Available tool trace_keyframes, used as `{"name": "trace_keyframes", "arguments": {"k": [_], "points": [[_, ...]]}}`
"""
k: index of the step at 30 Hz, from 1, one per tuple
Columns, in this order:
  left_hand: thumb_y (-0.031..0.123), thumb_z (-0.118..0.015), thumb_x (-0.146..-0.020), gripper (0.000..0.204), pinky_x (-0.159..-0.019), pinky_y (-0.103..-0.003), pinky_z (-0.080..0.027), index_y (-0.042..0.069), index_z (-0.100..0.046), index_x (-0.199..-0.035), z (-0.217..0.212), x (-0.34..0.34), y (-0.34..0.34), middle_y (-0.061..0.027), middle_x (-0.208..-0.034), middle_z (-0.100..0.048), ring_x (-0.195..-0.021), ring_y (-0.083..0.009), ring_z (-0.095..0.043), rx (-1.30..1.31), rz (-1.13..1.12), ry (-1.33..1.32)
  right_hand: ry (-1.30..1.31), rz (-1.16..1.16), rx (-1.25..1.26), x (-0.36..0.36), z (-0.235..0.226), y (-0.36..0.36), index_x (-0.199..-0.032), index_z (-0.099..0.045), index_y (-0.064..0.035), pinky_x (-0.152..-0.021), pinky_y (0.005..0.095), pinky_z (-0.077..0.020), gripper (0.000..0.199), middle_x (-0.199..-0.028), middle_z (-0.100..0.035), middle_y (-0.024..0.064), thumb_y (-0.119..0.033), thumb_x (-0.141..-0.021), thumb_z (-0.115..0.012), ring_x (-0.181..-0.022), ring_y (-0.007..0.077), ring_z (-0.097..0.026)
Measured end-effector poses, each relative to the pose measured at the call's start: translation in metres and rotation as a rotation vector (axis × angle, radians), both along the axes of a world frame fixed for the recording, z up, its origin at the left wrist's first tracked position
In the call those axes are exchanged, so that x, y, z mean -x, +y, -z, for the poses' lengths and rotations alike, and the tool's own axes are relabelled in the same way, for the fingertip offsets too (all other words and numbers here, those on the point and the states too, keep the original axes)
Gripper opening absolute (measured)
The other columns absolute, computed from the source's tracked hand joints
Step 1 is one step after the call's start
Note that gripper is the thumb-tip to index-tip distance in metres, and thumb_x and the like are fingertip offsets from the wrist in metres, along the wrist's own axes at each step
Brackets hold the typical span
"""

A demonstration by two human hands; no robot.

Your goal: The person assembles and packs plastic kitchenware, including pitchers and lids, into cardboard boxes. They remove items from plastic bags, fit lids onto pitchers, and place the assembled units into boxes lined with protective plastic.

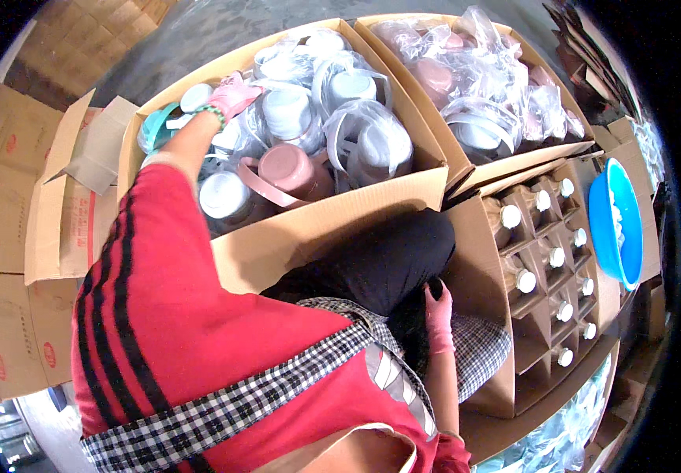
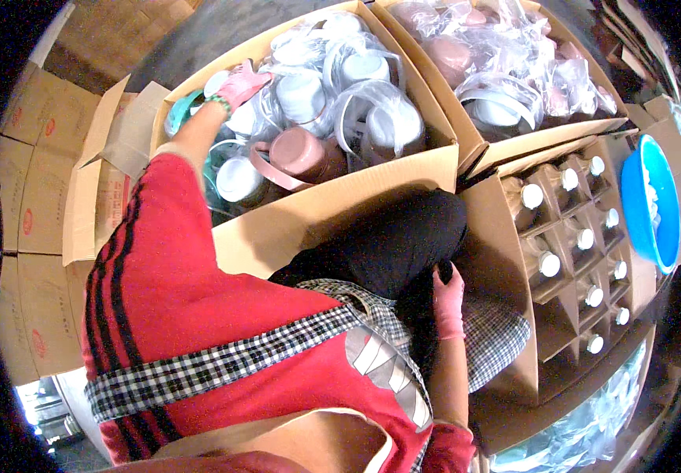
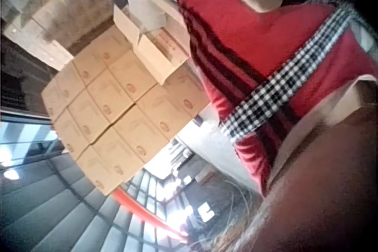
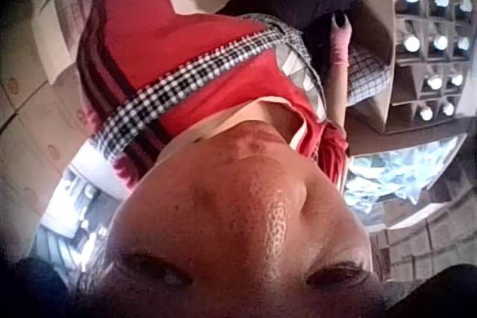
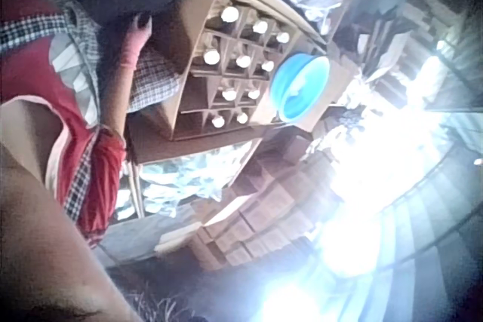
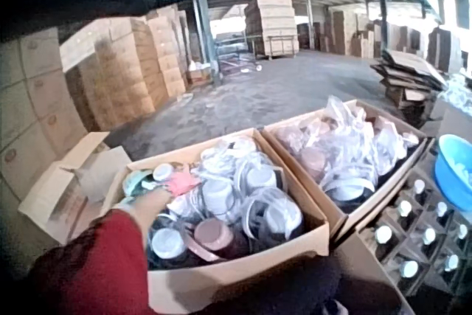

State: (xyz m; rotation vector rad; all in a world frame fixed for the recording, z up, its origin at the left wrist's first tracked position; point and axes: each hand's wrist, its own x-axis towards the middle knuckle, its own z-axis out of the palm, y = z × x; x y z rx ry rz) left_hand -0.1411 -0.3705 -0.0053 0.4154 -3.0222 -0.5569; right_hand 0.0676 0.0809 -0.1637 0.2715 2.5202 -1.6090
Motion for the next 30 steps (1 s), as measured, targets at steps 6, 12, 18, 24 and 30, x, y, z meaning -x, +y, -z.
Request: {"name": "trace_keyframes", "arguments": {"k": [6,12,18,24,30], "points": [[0.044,-0.057,-0.066,0.071,-0.09,-0.034,-0.033,-0.008,-0.04,-0.111,0.096,0.034,-0.003,-0.0284,-0.113,-0.041,-0.108,-0.0336,-0.04,-0.174,-0.194,0.126,-0.024,0.046,0.008,-0.006,0.017,0.014,-0.098,-0.052,0.0041,-0.079,0.03,-0.0393,0.027,-0.094,-0.058,0.0153,-0.013,-0.077,-0.054,-0.087,0.024,-0.054],[0.042,-0.057,-0.063,0.07,-0.095,-0.037,-0.027,-0.004,-0.042,-0.114,0.089,-0.002,0.04,-0.0278,-0.123,-0.03,-0.116,-0.0353,-0.028,0.02,-0.063,0.124,-0.067,0.061,0.01,-0.007,0.011,0.013,-0.097,-0.052,0.004,-0.078,0.0297,-0.0398,0.027,-0.093,-0.058,0.0159,-0.014,-0.077,-0.054,-0.087,0.025,-0.054],[0.043,-0.061,-0.061,0.07,-0.097,-0.041,-0.022,0.0,-0.042,-0.113,0.002,-0.027,0.055,-0.0293,-0.12,-0.031,-0.115,-0.0372,-0.027,0.179,-0.011,0.292,-0.05,-0.095,-0.143,-0.005,0.007,0.021,-0.098,-0.051,0.005,-0.08,0.0339,-0.0394,0.036,-0.095,-0.055,0.02,-0.023,-0.076,-0.057,-0.091,0.032,-0.051],[0.021,-0.062,-0.069,0.033,-0.068,-0.025,-0.044,0.001,-0.054,-0.095,-0.17,-0.071,0.09,-0.0052,-0.08,-0.056,-0.073,-0.0113,-0.054,-0.759,0.402,0.55,0.064,-0.221,-0.16,0.008,-0.044,0.017,-0.1,-0.049,0.001,-0.08,0.0365,-0.0388,0.036,-0.097,-0.052,0.0192,-0.018,-0.072,-0.06,-0.094,0.0328,-0.048],[0.006,-0.056,-0.075,0.019,-0.06,-0.019,-0.047,-0.002,-0.057,-0.092,-0.275,-0.129,0.169,-0.0048,-0.079,-0.06,-0.067,-0.0084,-0.056,-0.926,0.71,0.667,0.692,-0.089,0.129,0.035,-0.209,-0.022,-0.101,-0.048,0.0005,-0.078,0.0296,-0.0379,0.039,-0.093,-0.052,0.0129,-0.011,-0.067,-0.064,-0.09,0.0214,-0.05]]}}
